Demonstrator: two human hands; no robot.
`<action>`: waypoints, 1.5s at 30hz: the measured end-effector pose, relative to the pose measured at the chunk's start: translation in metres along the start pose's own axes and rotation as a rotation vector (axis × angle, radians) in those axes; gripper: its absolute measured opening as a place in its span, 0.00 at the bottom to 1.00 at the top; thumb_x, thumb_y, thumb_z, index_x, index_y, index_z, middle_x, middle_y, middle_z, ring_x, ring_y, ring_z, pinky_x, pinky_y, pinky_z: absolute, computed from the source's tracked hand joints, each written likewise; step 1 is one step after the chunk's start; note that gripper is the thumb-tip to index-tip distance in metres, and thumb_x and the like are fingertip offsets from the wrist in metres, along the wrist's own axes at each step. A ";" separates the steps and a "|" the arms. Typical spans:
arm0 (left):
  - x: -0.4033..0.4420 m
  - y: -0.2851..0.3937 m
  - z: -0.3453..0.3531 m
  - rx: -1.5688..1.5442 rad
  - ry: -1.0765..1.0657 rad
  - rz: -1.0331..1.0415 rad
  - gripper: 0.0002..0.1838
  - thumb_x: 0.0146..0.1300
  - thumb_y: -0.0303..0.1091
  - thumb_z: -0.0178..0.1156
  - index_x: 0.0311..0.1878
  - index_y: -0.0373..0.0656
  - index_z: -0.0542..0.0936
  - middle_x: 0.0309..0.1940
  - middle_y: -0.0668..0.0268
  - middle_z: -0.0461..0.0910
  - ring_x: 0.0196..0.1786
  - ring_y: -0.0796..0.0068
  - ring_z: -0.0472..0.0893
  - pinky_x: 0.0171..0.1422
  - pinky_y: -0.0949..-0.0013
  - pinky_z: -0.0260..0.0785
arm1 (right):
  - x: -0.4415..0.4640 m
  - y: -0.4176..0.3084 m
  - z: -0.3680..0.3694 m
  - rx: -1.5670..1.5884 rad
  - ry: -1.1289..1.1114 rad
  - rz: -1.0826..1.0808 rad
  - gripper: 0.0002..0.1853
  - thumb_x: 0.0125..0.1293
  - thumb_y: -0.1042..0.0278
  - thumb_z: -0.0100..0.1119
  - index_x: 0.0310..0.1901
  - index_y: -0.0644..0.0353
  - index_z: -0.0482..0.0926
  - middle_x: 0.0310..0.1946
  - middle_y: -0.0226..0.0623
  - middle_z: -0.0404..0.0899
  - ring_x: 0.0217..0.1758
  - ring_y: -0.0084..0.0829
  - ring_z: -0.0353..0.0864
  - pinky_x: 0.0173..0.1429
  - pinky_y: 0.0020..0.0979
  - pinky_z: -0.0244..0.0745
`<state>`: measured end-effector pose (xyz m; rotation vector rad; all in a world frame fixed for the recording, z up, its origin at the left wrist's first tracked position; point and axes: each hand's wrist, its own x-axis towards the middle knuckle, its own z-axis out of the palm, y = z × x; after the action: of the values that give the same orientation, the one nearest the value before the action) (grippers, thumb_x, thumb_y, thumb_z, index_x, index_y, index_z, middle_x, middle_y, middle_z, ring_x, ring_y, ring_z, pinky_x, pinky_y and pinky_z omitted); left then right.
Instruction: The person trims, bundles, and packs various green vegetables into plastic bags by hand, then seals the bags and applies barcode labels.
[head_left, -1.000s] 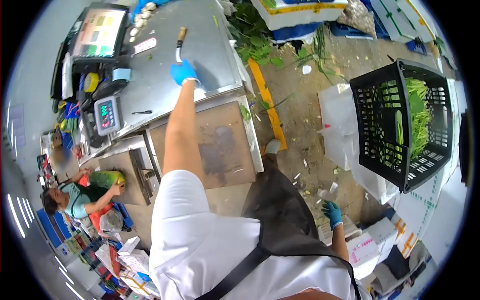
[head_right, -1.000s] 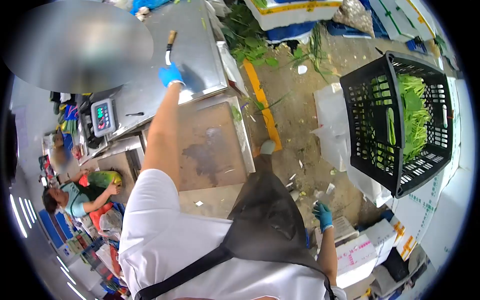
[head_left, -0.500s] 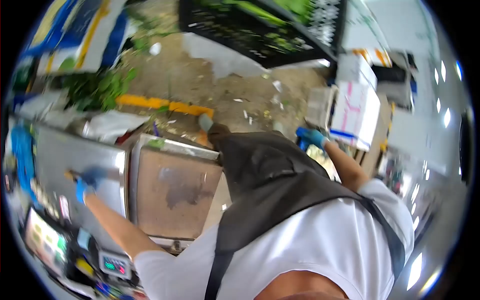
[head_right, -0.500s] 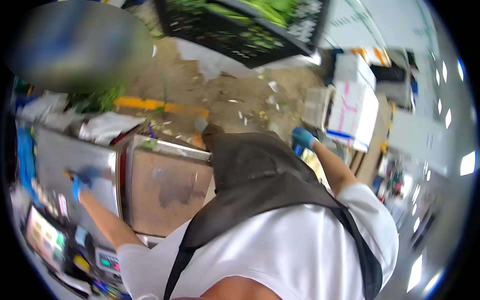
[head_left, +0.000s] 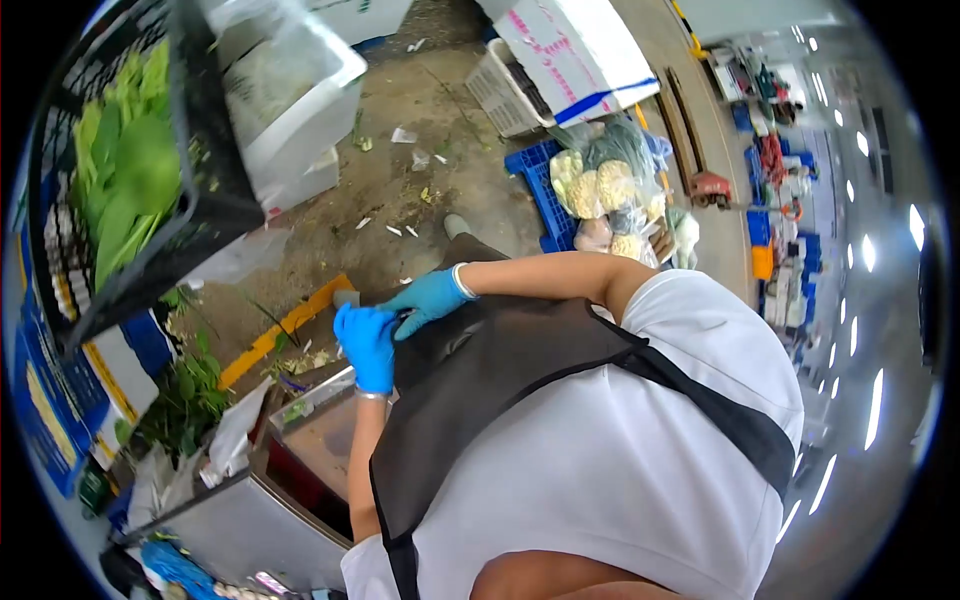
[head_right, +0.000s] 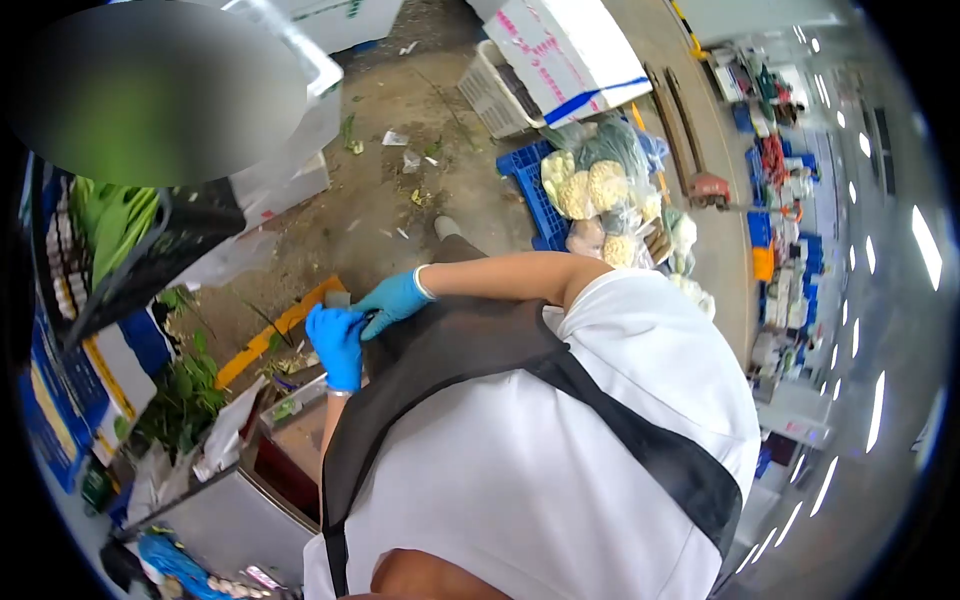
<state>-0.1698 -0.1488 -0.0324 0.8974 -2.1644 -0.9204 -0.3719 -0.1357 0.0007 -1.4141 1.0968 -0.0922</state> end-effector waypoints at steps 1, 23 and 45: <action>0.023 0.004 0.013 0.057 -0.118 0.060 0.10 0.50 0.27 0.68 0.36 0.50 0.82 0.31 0.64 0.76 0.42 0.58 0.76 0.68 0.50 0.58 | -0.020 0.001 -0.014 0.144 -0.052 0.151 0.32 0.68 0.41 0.55 0.65 0.56 0.71 0.45 0.45 0.82 0.41 0.35 0.83 0.47 0.33 0.77; 0.038 0.100 0.251 0.140 -0.675 -1.061 0.26 0.62 0.32 0.64 0.65 0.40 0.74 0.50 0.56 0.82 0.50 0.67 0.81 0.55 0.66 0.72 | -0.393 0.643 -0.373 1.135 1.316 0.606 0.22 0.73 0.51 0.51 0.29 0.62 0.77 0.21 0.35 0.74 0.18 0.29 0.72 0.24 0.30 0.68; 0.204 0.035 0.307 0.001 -0.685 -1.040 0.20 0.69 0.30 0.56 0.64 0.40 0.75 0.56 0.60 0.80 0.57 0.71 0.78 0.63 0.68 0.67 | -0.418 0.697 -0.368 1.186 1.408 0.460 0.18 0.70 0.52 0.55 0.33 0.60 0.76 0.17 0.32 0.70 0.16 0.29 0.66 0.21 0.32 0.61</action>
<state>-0.5276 -0.1762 -0.1257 2.0081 -2.1349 -1.9291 -1.2112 0.0279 -0.2544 0.1938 1.9158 -1.3041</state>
